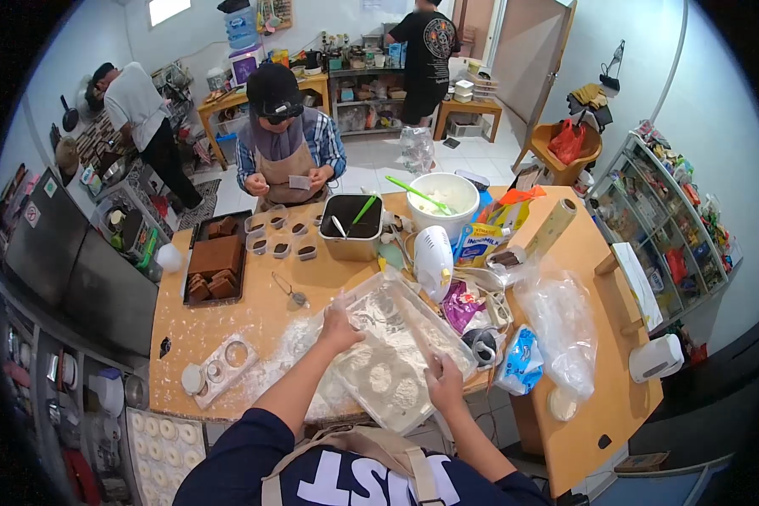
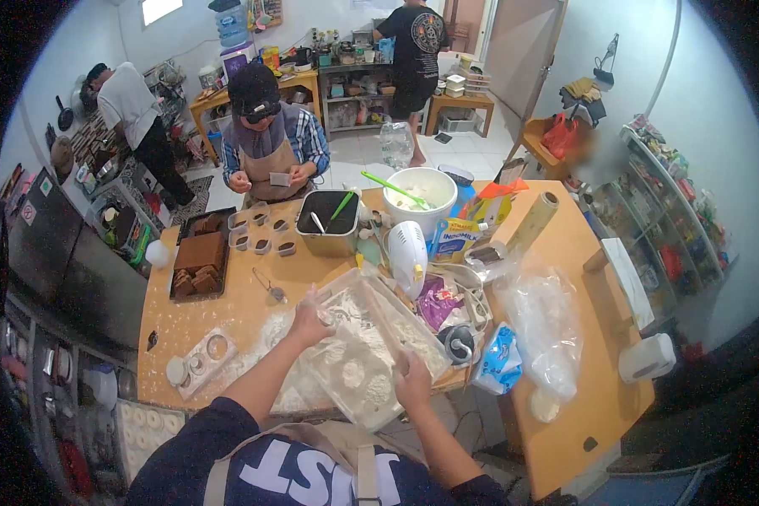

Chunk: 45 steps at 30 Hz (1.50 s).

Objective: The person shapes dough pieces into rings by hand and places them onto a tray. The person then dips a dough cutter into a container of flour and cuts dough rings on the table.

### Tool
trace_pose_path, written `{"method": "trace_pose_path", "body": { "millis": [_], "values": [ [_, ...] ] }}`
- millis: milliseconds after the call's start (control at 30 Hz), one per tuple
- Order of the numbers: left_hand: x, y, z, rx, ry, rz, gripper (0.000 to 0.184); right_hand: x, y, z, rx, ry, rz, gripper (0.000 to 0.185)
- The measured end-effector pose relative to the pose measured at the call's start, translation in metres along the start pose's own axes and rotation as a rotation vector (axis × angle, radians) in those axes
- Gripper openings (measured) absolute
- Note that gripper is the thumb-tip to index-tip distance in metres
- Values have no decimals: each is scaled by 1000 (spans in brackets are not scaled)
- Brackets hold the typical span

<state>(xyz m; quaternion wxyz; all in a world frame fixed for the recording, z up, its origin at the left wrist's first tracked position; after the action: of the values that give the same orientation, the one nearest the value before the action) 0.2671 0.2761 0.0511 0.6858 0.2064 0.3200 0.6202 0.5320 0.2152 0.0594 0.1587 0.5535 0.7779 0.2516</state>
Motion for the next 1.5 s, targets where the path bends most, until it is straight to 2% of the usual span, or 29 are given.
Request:
{"method": "trace_pose_path", "body": {
  "millis": [67,100,200,233,300,333,367,433,500,600,633,667,733,800,833,900,933,1000,1033,1100,1133,1233,1333,1433,1500],
  "values": [
    [1,-2,15,-25,27,-95,109,-1,-14,-2,18,5,-237,32],
    [0,-2,14,-39,-12,-73,110,-3,-16,3,39,51,-187,31],
    [2,-1,-11,35,-31,57,111,3,7,7,144,-17,-7,32],
    [3,-1,-18,53,-18,42,112,1,14,-2,113,-22,89,34],
    [17,-18,-18,-14,-17,-149,114,1,-2,4,93,9,-123,33],
    [10,-18,-6,51,-43,-72,113,2,-12,7,81,32,-234,33],
    [3,-17,7,117,-64,8,113,1,-20,7,165,91,-182,32],
    [0,-9,3,53,-38,-54,112,4,-10,11,113,18,-107,33],
    [-2,-6,-11,91,-45,9,111,6,2,13,-5,-9,-12,35],
    [5,-16,-5,59,-34,-82,111,4,-21,-4,85,26,-247,36],
    [1,-16,-4,47,-70,-9,109,3,-33,20,280,16,-262,39],
    [-3,-12,-6,39,-113,62,107,6,-29,20,247,-2,-254,38],
    [-3,-3,-30,-135,-65,23,106,11,-10,15,170,-37,-221,35],
    [-12,11,-52,-176,-62,104,106,11,1,17,162,-64,-75,38],
    [-26,31,-65,-129,-79,217,107,14,5,17,157,-73,4,39],
    [-59,70,-102,-83,38,313,104,14,1,32,328,-186,29,40],
    [-76,84,-129,-9,186,315,103,13,-1,37,411,-245,45,41],
    [-111,109,-189,220,495,307,104,14,-10,28,393,-229,48,40],
    [-124,119,-234,263,546,223,101,14,-16,31,405,-228,36,40],
    [-145,141,-253,319,595,105,97,11,-25,31,431,-266,35,42],
    [-160,159,-233,333,600,76,94,11,-27,25,443,-304,41,43],
    [-165,149,-262,407,697,-187,90,18,-32,14,492,-352,59,45],
    [-170,150,-250,602,463,68,88,28,-26,18,426,-269,39,45],
    [-152,148,-213,524,343,326,81,34,-3,-11,-153,-36,41,43],
    [-119,106,-224,81,342,250,76,31,10,-25,-305,-52,43,44]
  ]
}}
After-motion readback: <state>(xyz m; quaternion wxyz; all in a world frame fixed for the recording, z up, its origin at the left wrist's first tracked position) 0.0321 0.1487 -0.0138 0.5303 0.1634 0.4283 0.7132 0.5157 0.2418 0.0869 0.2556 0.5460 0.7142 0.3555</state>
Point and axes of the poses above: each hand's wrist, its own x-axis towards the middle knuckle, its own y-axis out of the back of the hand, z = x × y, the point moved 5 cm from there along x, towards the middle knuckle, and after that the axes turned 14 degrees about -z, right-handed, at the moved point
